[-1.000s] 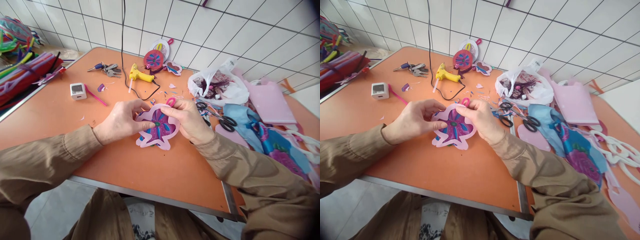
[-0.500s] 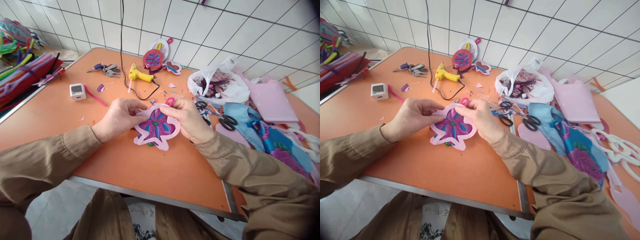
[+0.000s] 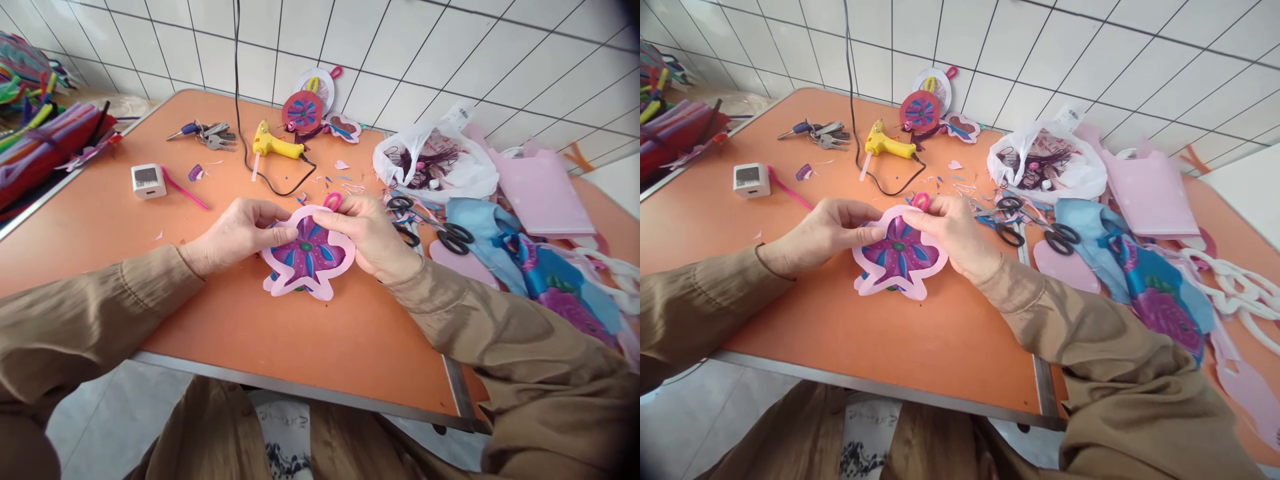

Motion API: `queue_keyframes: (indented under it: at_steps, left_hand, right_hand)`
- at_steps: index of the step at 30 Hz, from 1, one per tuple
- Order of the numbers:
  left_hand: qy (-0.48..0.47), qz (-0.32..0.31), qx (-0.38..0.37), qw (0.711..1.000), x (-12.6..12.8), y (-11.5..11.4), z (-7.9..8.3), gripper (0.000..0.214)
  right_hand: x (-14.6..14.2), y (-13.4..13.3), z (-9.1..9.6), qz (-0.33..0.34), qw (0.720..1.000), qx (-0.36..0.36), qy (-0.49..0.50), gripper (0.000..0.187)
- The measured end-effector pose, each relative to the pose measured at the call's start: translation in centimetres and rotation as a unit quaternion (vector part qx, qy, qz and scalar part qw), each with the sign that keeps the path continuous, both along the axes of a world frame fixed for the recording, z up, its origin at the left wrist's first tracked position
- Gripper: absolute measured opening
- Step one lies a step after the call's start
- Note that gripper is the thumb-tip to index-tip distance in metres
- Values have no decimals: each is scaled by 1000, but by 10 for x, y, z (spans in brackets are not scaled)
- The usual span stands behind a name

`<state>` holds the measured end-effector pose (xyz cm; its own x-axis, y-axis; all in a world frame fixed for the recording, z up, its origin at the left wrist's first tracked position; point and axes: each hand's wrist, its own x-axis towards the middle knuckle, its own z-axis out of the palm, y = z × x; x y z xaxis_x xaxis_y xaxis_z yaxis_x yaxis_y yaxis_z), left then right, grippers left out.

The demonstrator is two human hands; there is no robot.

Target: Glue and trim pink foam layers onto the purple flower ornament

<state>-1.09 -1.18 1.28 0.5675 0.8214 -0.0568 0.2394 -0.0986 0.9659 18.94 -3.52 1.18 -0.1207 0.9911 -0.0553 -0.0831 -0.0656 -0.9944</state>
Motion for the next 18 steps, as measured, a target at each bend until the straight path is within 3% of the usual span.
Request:
queue_keyframes:
  at_steps: [6,18]
  left_hand:
    - [30,1,29,999,2,-2,1,31]
    - [32,-6,-22,999,5,-8,2,35]
  right_hand:
    - [-3,-1,-2,-7,999,1,-41,31]
    - [-4,-7,-7,35,995,42,-85,31]
